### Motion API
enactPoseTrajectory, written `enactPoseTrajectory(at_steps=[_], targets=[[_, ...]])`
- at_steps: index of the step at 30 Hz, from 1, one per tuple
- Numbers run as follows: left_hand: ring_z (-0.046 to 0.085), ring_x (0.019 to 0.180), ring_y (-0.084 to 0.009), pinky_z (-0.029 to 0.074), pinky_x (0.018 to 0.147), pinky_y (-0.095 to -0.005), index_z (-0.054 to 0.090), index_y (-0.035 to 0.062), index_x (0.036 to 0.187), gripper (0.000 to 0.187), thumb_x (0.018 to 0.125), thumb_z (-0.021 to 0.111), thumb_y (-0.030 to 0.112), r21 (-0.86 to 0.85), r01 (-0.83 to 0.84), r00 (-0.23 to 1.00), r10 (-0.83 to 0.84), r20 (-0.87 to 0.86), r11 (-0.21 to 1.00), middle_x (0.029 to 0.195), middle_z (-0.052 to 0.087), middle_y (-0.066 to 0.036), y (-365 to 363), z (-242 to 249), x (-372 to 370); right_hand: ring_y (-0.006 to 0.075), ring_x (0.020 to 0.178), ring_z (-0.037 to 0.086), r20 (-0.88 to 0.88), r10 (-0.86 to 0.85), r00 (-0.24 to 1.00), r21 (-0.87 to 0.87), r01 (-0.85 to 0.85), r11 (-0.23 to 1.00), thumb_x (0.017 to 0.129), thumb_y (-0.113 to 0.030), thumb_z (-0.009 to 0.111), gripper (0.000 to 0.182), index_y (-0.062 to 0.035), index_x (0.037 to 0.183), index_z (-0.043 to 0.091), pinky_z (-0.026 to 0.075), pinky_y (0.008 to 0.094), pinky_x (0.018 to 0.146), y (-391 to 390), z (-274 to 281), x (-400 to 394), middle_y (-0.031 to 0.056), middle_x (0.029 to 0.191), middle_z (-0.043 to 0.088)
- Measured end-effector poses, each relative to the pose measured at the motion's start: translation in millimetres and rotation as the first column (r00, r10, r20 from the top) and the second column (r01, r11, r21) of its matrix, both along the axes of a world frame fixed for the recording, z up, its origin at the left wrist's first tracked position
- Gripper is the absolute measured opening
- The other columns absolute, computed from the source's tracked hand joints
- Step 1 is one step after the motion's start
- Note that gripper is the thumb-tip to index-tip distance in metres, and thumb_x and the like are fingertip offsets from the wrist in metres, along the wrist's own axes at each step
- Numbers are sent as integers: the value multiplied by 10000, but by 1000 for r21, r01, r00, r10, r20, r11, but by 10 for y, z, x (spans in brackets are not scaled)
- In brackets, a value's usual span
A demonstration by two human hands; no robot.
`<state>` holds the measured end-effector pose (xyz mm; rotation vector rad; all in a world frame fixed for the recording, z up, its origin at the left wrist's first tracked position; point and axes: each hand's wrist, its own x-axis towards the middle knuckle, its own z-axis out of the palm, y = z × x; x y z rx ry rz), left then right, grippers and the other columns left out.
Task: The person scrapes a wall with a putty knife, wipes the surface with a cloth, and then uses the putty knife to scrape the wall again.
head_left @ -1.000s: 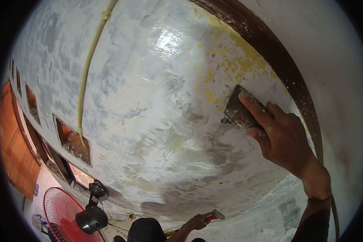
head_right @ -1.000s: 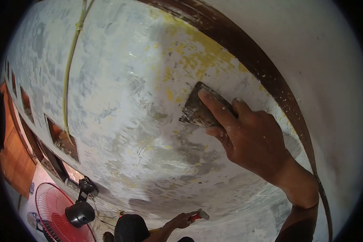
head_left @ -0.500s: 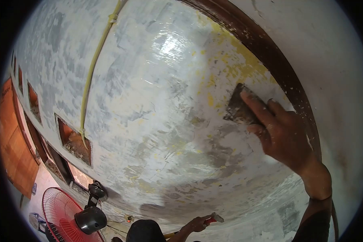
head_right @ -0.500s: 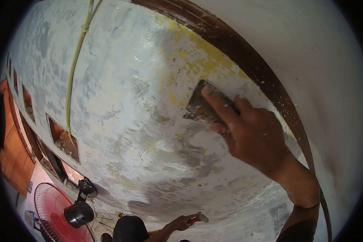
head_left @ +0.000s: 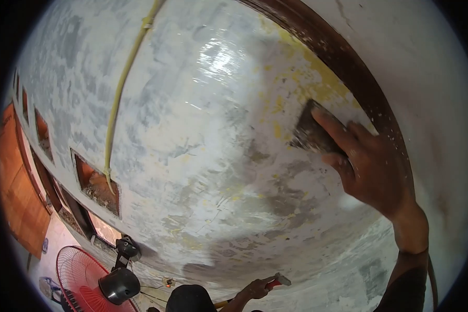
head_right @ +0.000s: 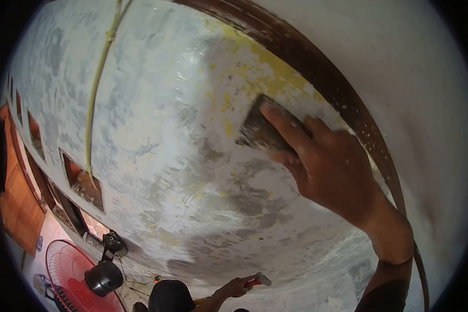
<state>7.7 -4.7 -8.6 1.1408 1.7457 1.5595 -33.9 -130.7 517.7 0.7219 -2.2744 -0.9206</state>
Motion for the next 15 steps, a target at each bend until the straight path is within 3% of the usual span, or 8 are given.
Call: enactPoseTrajectory(at_steps=[3,6,9,15], targets=[[642,755,-340,477,712,-434,361,213,1472,581,925,553,262,-17,47,998,-46,43,999,880,680,-201,-95,153,-81,262,554,591,-20,91,996,-20,-92,996,868,-272,666,581,-146,1401,472,507,362,533,-68,-23,-81,139,800,597],[642,761,-340,476,710,-434,359,238,1472,585,923,558,268,104,-46,999,46,-2,994,871,681,-194,79,-58,-39,242,540,579,28,61,998,-26,-60,998,869,-270,663,605,-155,1422,447,496,344,514,-117,28,-121,130,800,587],[642,745,-327,490,713,-405,381,212,1457,590,906,589,241,20,-6,999,6,33,1000,884,671,-204,18,-17,-54,220,524,563,39,-58,998,39,57,998,870,-279,663,609,-158,1425,443,483,328,494,-52,-12,10,119,783,577],[633,728,-327,482,710,-408,374,200,1460,585,915,581,242,72,3,998,-7,59,997,863,668,-194,2,24,-67,210,514,543,5,-5,1000,27,5,1000,851,-305,681,651,-159,1436,432,467,332,474,1,-68,-69,116,770,564]])
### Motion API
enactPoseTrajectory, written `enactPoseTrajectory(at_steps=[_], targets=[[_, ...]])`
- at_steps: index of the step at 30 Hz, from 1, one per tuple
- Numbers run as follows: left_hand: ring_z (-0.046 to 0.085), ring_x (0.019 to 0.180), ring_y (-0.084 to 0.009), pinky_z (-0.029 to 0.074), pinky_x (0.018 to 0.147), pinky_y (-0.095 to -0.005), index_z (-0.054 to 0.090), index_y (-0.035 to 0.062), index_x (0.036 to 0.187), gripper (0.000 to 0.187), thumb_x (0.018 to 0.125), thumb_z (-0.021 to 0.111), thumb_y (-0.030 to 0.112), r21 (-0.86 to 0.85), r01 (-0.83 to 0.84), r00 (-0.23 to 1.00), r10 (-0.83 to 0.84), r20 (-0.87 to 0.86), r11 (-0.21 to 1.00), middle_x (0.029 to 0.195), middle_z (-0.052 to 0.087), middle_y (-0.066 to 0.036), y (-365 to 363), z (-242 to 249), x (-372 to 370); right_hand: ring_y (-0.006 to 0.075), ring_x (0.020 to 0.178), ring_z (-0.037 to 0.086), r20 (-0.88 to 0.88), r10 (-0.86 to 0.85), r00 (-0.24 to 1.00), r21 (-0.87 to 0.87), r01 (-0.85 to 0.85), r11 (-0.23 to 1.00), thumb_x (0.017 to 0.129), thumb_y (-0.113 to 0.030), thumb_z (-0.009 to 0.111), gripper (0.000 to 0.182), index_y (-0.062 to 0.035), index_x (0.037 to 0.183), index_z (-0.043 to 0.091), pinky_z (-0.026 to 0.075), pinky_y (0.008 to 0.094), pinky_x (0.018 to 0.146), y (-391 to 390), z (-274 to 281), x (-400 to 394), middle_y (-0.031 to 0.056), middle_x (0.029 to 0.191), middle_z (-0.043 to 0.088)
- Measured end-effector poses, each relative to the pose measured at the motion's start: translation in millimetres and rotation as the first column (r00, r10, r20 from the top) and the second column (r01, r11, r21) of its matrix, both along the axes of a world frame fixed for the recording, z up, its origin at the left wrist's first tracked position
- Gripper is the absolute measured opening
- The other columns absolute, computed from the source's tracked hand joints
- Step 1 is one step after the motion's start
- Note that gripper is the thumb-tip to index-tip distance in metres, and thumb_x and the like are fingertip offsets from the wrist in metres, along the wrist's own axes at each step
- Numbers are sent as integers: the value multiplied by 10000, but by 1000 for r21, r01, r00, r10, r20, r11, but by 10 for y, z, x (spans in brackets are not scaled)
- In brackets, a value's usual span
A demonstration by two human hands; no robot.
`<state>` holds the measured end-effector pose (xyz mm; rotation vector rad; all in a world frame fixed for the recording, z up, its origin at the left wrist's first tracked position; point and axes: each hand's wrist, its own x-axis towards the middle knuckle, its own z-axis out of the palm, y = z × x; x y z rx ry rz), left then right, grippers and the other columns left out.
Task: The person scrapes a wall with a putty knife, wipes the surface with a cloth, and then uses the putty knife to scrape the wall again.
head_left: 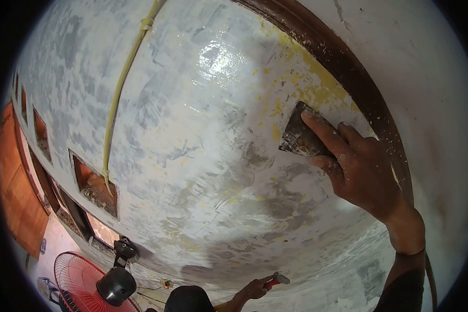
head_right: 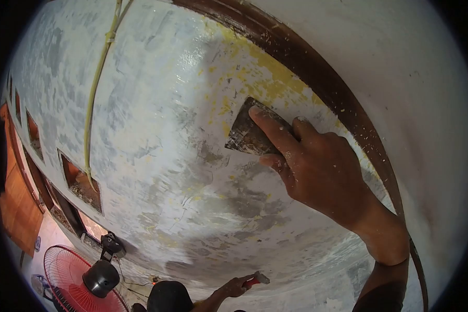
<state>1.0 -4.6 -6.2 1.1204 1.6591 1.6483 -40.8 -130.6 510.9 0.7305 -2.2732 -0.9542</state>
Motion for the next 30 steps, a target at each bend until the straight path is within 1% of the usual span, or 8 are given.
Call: enactPoseTrajectory(at_steps=[11,14,17,19,21,23,26,30], targets=[[620,752,-301,481,739,-384,385,206,1457,555,932,564,213,22,26,1000,-26,-11,999,883,667,-173,-35,148,71,200,498,539,43,-1,999,-37,3,999,896,-352,623,618,-203,1455,403,470,341,452,296,-117,58,100,759,547],[609,833,-266,474,784,-370,415,162,1434,533,932,577,240,39,97,995,-97,4,995,1007,651,-150,173,-184,47,262,554,616,405,70,911,-183,5,983,929,-432,557,577,-284,1460,388,516,352,483,732,-703,319,110,804,611],[565,995,-229,450,858,-353,452,80,1380,536,928,601,326,159,173,979,-188,81,972,1181,587,-127,147,-48,100,344,817,626,850,-69,522,-259,530,807,947,-491,502,589,-278,1476,354,522,422,700,1301,-1626,781,185,943,593],[462,1207,-232,416,962,-367,479,1,1320,667,896,620,497,109,322,935,-334,119,941,1306,490,-140,-33,256,103,271,680,579,778,133,614,-483,449,752,962,-461,508,631,-186,1491,302,495,359,597,1843,-2390,1018,155,890,569],[510,1180,-234,428,962,-375,529,-9,1282,617,922,578,490,297,225,912,-308,271,928,1280,549,-149,185,-95,370,297,1123,589,812,30,583,-577,793,195,935,-440,579,529,-54,1296,557,480,401,922,1886,-2895,1420,207,1251,577],[521,1135,-232,434,942,-373,544,0,1255,571,926,581,464,455,164,791,-393,469,875,1224,557,-142,45,-61,511,302,814,645,354,13,935,-763,280,582,955,-287,588,394,-40,1262,573,521,405,705,1920,-3342,1564,158,1021,610],[538,1069,-230,442,912,-368,567,13,1215,502,932,584,427,575,84,602,-501,621,814,1141,571,-130,-5,89,604,410,912,567,547,-103,831,-832,553,45,916,-160,559,217,-1,1062,579,472,466,797,1947,-3858,1876,218,986,546],[560,980,-227,454,871,-363,597,30,1163,411,940,589,376,627,23,497,-553,669,778,1030,589,-114,20,252,647,432,967,528,453,-172,875,-863,479,162,855,-100,594,173,-8,998,565,446,483,849,1810,-3799,1917,239,1014,525]])
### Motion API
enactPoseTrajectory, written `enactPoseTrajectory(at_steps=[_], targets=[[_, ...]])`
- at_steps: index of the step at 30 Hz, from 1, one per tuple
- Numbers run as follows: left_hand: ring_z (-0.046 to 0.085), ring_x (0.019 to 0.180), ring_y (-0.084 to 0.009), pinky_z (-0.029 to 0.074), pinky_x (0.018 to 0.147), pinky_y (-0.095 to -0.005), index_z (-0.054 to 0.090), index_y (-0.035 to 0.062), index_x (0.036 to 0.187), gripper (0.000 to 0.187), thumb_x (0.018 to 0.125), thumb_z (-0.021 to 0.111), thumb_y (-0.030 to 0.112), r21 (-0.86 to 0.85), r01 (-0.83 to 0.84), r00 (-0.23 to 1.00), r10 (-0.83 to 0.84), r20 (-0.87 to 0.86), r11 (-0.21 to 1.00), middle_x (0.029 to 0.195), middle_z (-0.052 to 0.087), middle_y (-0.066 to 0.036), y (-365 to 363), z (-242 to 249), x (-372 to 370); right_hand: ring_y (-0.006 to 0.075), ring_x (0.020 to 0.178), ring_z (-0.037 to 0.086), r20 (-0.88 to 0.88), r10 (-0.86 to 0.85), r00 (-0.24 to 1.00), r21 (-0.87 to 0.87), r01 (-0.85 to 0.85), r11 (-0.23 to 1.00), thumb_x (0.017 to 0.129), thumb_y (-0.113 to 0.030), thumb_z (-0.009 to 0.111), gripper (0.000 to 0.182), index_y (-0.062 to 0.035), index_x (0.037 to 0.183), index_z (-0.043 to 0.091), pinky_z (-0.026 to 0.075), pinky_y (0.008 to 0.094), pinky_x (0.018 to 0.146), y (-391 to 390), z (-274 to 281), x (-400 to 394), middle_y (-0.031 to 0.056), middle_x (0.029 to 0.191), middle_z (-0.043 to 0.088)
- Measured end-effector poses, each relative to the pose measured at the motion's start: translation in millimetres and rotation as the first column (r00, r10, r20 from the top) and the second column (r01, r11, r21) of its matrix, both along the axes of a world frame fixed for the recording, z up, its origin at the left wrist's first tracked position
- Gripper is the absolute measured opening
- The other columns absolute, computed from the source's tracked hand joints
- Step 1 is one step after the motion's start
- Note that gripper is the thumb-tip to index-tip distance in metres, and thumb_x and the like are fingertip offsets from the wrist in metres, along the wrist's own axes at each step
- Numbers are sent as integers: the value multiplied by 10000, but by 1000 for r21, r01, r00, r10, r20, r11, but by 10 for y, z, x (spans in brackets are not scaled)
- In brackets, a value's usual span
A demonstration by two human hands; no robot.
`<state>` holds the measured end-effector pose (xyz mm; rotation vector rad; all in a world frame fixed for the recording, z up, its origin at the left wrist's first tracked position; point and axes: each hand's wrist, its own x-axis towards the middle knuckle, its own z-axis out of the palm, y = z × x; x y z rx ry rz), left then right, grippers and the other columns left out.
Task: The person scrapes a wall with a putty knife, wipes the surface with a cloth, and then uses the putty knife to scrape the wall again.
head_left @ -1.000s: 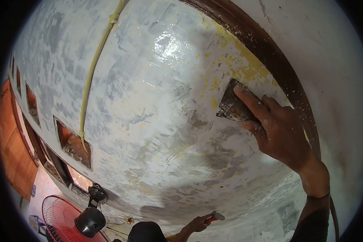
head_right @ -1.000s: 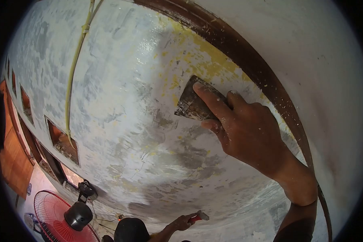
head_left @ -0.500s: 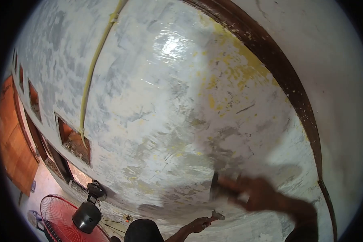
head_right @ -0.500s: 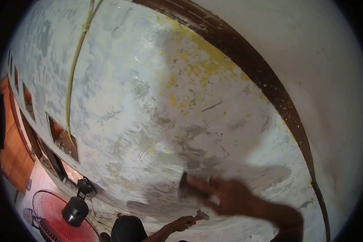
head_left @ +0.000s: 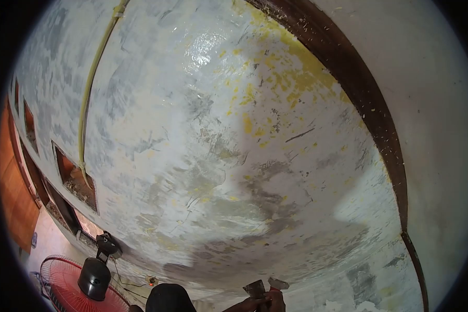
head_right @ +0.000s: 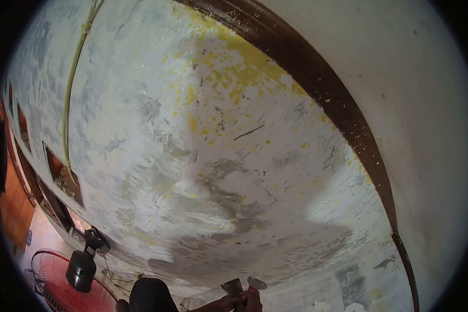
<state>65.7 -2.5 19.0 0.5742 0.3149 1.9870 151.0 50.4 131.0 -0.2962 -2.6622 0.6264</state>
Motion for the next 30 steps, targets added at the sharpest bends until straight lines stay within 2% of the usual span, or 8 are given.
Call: enactPoseTrajectory(at_steps=[5,8,11,13,16,21,23,30], targets=[[587,868,-224,468,821,-356,634,52,1096,301,951,594,313,29,-18,999,16,52,999,891,611,-94,24,45,10,309,922,582,-85,-54,995,-241,32,970,883,-195,654,281,-31,1079,538,482,381,794,-55,-28,143,152,1035,536],[595,804,-217,480,779,-361,642,9,1055,293,975,560,279,-51,-45,994,50,100,998,846,622,-94,22,78,-13,220,908,590,-325,-94,941,86,128,988,915,-230,645,294,-49,1115,528,490,325,737,171,-245,289,122,1025,539],[592,816,-218,481,791,-380,638,-12,994,289,990,521,252,52,39,995,-44,87,998,857,621,-97,-17,60,-37,161,778,578,148,-334,931,-701,337,629,1000,-468,455,424,-80,1142,550,484,307,620,168,-203,204,73,933,586],[592,826,-223,479,805,-394,633,-7,900,291,997,498,231,42,42,995,-46,89,998,872,621,-105,41,6,-2,171,690,571,257,-23,966,-804,227,550,1005,-519,380,502,-85,1191,551,487,316,606,606,-669,388,52,882,624],[594,833,-235,479,814,-398,615,10,797,325,997,497,238,-117,95,975,-69,211,989,844,623,-111,-103,126,-78,171,630,573,55,-13,998,-951,56,305,1007,-465,424,442,-85,1186,562,484,316,582,450,-492,190,49,821,635],[585,751,-223,476,769,-375,606,35,760,341,980,535,285,29,150,980,-152,128,988,736,597,-92,-92,78,-124,132,622,566,-51,-136,989,-876,21,482,1015,-362,479,359,-46,1116,616,469,291,587,443,-432,7,35,766,625],[576,732,-212,470,757,-357,610,37,752,348,975,544,297,37,130,985,-133,111,991,730,589,-85,-155,199,-109,120,644,566,-72,-135,988,-685,50,727,1014,-379,477,400,-19,1099,629,466,287,597,356,-290,-11,39,746,629],[562,733,-180,459,729,-323,647,-4,904,324,949,581,310,85,75,995,-80,60,993,741,574,-63,-182,229,-112,125,639,486,-166,-175,970,-646,27,763,1024,-416,425,461,0,922,593,423,288,613,280,-40,-171,25,714,538]])
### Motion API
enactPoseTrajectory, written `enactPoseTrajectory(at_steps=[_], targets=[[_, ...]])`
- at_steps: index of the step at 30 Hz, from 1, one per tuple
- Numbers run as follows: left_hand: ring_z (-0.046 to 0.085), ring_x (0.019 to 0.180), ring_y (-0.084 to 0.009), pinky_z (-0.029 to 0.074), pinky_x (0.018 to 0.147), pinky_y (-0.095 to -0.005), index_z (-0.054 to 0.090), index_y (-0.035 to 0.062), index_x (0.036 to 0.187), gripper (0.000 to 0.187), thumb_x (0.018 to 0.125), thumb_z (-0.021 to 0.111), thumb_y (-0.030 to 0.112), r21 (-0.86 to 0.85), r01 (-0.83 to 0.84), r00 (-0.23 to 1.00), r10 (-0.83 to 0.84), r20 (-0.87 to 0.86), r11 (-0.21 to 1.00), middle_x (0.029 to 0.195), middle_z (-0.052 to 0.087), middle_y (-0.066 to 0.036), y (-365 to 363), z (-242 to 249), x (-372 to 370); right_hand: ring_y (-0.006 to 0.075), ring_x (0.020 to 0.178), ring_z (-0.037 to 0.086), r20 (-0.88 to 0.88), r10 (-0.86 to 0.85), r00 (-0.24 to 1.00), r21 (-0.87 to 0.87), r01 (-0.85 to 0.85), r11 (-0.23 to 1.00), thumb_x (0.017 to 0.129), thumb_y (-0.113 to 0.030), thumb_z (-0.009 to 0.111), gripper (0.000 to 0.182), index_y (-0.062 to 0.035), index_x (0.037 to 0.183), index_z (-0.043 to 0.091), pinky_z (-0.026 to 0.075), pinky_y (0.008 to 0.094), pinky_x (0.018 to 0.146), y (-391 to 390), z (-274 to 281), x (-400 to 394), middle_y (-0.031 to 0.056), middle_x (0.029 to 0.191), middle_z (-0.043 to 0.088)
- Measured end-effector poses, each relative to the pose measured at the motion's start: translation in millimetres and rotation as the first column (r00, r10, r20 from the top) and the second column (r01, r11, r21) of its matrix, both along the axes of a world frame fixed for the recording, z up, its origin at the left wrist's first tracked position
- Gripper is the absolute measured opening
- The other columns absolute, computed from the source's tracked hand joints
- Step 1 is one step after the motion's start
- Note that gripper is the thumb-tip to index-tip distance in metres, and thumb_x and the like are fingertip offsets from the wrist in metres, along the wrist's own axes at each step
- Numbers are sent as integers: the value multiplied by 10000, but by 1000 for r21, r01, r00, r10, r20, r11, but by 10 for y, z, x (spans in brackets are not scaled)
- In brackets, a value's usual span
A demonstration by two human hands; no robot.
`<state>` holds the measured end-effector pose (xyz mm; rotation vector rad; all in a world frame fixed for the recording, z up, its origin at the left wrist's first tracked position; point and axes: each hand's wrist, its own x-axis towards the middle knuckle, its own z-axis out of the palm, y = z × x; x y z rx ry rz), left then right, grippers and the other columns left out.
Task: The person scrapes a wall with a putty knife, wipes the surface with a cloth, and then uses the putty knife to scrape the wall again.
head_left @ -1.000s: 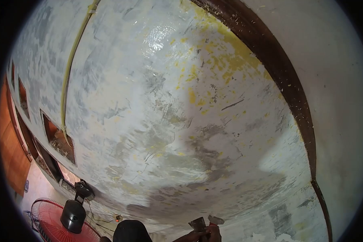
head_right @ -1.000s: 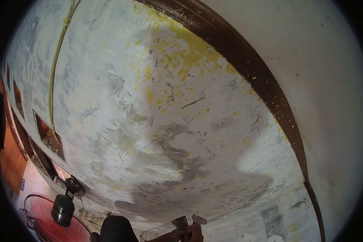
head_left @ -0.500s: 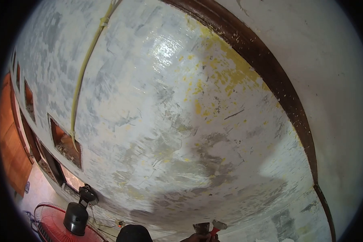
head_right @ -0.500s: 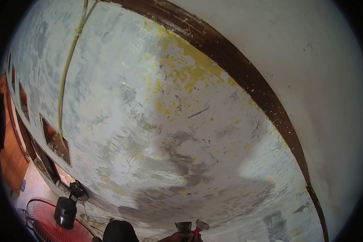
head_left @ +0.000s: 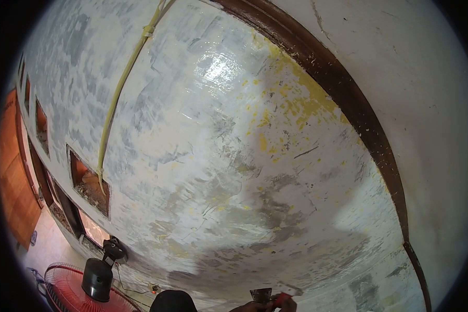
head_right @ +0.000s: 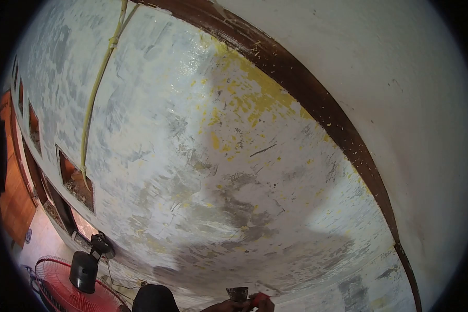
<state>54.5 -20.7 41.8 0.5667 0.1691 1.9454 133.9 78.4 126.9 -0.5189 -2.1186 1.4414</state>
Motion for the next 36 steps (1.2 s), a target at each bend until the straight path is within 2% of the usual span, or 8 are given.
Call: enactPoseTrajectory(at_steps=[4,6,7,12,15,18,25,36], targets=[[612,918,-201,447,896,-323,580,18,1261,452,953,573,349,-1,92,991,-92,-95,996,916,646,-97,-192,-3,-189,125,679,413,-286,31,958,-10,-36,999,993,-444,486,397,-64,886,529,380,303,659,-64,782,-149,9,715,454],[617,959,-217,449,921,-350,582,32,1269,461,952,574,367,4,-56,988,56,-143,998,958,657,-106,-92,26,-193,131,594,412,-413,39,910,76,-8,997,990,-409,510,380,-34,999,570,375,295,580,67,1077,-218,24,653,449],[621,999,-233,452,946,-376,584,45,1277,470,952,574,384,14,-204,962,203,-185,979,1000,667,-115,-40,34,-197,186,544,508,-360,133,924,130,-91,987,978,-458,485,633,-76,1444,293,452,313,515,679,997,-130,95,825,547],[610,1036,-233,451,935,-371,645,-7,1107,399,978,508,345,-119,-114,909,55,-412,986,1117,666,-137,413,-580,-414,65,517,415,-237,244,940,651,-32,758,976,-327,508,713,-75,1475,66,380,216,454,12,2138,-595,74,971,504],[615,1030,-230,463,917,-375,649,1,1099,358,973,513,307,-145,-86,875,5,-484,986,1120,664,-135,417,-645,-453,190,979,585,-61,418,906,831,-186,524,899,-223,643,758,55,1441,192,507,313,816,-440,2895,-941,155,1140,567],[621,1014,-236,473,899,-380,649,8,971,303,967,527,285,-159,-84,870,-6,-492,984,1088,672,-142,382,-655,-461,277,896,677,140,391,910,976,-193,101,823,-216,753,810,99,1402,282,542,351,722,-913,3423,-1239,212,1003,644],[622,947,-238,494,846,-383,552,32,786,308,982,521,268,-216,-69,870,-47,-490,974,986,683,-144,437,-764,-521,379,737,683,130,166,977,989,-115,-92,867,-339,685,754,78,1366,303,549,370,630,-1681,3862,-1454,237,885,656],[658,905,-251,545,784,-430,629,70,948,261,940,601,329,-145,-120,881,38,-471,982,915,670,-137,62,-437,-426,267,662,652,64,340,938,913,83,-400,851,-104,679,540,-129,1363,513,528,354,565,-1886,3936,-1738,171,881,618]])
